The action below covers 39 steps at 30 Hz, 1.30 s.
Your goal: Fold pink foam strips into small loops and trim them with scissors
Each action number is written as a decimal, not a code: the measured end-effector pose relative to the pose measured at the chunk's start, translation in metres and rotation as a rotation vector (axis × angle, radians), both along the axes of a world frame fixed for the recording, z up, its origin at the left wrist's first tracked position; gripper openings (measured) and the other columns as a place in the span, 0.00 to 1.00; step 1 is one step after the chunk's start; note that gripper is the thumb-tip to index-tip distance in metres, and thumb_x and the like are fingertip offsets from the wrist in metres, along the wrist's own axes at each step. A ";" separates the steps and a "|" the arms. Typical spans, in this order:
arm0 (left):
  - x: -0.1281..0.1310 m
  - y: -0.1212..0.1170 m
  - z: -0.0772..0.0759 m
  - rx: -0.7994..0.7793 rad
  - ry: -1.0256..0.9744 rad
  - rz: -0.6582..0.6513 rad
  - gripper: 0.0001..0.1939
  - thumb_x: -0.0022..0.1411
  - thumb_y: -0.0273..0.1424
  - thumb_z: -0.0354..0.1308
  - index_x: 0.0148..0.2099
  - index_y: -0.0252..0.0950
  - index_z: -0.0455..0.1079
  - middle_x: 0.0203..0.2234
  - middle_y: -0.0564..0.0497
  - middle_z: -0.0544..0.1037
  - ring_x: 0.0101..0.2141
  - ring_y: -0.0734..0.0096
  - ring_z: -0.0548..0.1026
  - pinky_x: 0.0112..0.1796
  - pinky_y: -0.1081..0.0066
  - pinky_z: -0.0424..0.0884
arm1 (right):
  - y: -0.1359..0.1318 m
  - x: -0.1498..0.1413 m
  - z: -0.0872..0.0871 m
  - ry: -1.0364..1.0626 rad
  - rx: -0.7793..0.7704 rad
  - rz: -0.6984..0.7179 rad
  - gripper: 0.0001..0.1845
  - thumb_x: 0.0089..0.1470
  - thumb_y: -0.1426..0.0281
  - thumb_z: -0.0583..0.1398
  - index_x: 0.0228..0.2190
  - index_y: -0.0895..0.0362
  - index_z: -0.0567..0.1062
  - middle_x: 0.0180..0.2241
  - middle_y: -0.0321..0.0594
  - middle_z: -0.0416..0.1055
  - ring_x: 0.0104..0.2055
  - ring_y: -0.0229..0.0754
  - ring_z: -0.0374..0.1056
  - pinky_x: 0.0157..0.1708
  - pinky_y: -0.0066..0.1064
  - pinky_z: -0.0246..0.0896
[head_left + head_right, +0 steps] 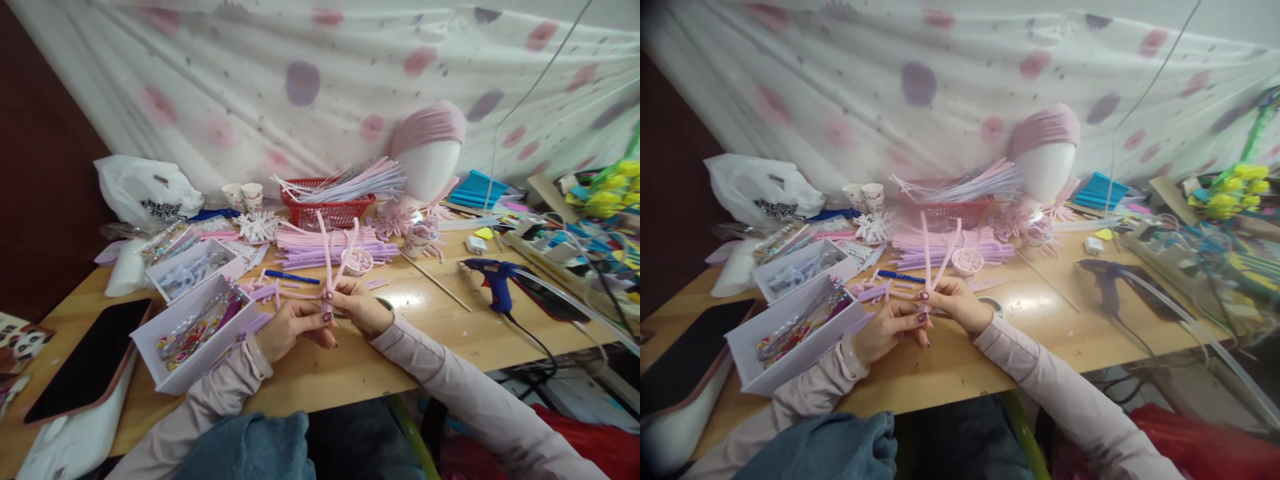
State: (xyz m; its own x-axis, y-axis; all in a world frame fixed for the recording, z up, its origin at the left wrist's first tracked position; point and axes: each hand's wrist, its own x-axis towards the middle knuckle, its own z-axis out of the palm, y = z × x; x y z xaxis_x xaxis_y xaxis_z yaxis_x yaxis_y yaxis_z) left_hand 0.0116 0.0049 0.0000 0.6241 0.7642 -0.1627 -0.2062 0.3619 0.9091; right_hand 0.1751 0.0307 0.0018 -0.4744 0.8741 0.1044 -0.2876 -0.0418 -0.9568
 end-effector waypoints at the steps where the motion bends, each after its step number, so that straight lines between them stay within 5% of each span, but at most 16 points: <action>1: 0.000 0.000 0.000 0.037 0.030 0.030 0.12 0.52 0.37 0.62 0.29 0.31 0.75 0.19 0.49 0.79 0.22 0.72 0.76 0.28 0.74 0.71 | -0.001 -0.001 0.002 -0.039 0.034 -0.050 0.12 0.46 0.64 0.65 0.25 0.61 0.74 0.21 0.34 0.68 0.22 0.30 0.61 0.22 0.22 0.56; 6: 0.002 0.000 0.003 0.233 0.195 0.131 0.11 0.52 0.35 0.61 0.29 0.31 0.75 0.21 0.48 0.80 0.25 0.68 0.77 0.31 0.71 0.72 | -0.005 -0.003 0.007 -0.122 0.175 -0.159 0.12 0.49 0.65 0.62 0.36 0.59 0.73 0.24 0.34 0.67 0.24 0.32 0.61 0.24 0.24 0.57; 13: 0.002 0.002 0.006 0.258 0.265 0.196 0.10 0.52 0.35 0.60 0.29 0.32 0.75 0.20 0.50 0.80 0.24 0.68 0.77 0.30 0.71 0.72 | -0.003 -0.005 0.000 -0.108 0.318 -0.326 0.10 0.50 0.65 0.61 0.33 0.58 0.72 0.30 0.37 0.67 0.29 0.34 0.61 0.29 0.26 0.58; 19: 0.002 0.001 0.008 0.324 0.262 0.152 0.10 0.53 0.34 0.58 0.28 0.32 0.75 0.20 0.49 0.80 0.25 0.68 0.76 0.32 0.70 0.72 | -0.005 -0.005 0.006 -0.195 0.163 -0.211 0.14 0.50 0.60 0.60 0.30 0.60 0.70 0.21 0.31 0.62 0.20 0.30 0.55 0.20 0.23 0.50; 25: 0.002 0.001 0.007 0.279 0.246 0.156 0.08 0.52 0.31 0.57 0.27 0.32 0.75 0.19 0.50 0.79 0.25 0.66 0.77 0.33 0.68 0.72 | -0.006 -0.005 0.005 -0.130 0.047 0.017 0.14 0.47 0.63 0.64 0.25 0.61 0.68 0.19 0.31 0.65 0.19 0.30 0.60 0.19 0.23 0.52; 34: 0.002 0.002 -0.002 0.342 0.298 0.082 0.09 0.52 0.32 0.60 0.35 0.31 0.73 0.27 0.47 0.81 0.30 0.65 0.78 0.37 0.67 0.72 | -0.002 -0.001 0.006 -0.203 -0.005 -0.023 0.16 0.45 0.61 0.64 0.25 0.61 0.67 0.17 0.29 0.62 0.16 0.27 0.53 0.15 0.21 0.43; 39: 0.000 0.001 -0.001 0.557 0.488 0.157 0.05 0.54 0.28 0.58 0.32 0.35 0.75 0.27 0.50 0.81 0.31 0.67 0.77 0.36 0.71 0.71 | -0.001 0.000 0.008 -0.211 -0.007 0.024 0.16 0.46 0.61 0.63 0.25 0.61 0.67 0.16 0.29 0.62 0.16 0.27 0.52 0.15 0.21 0.42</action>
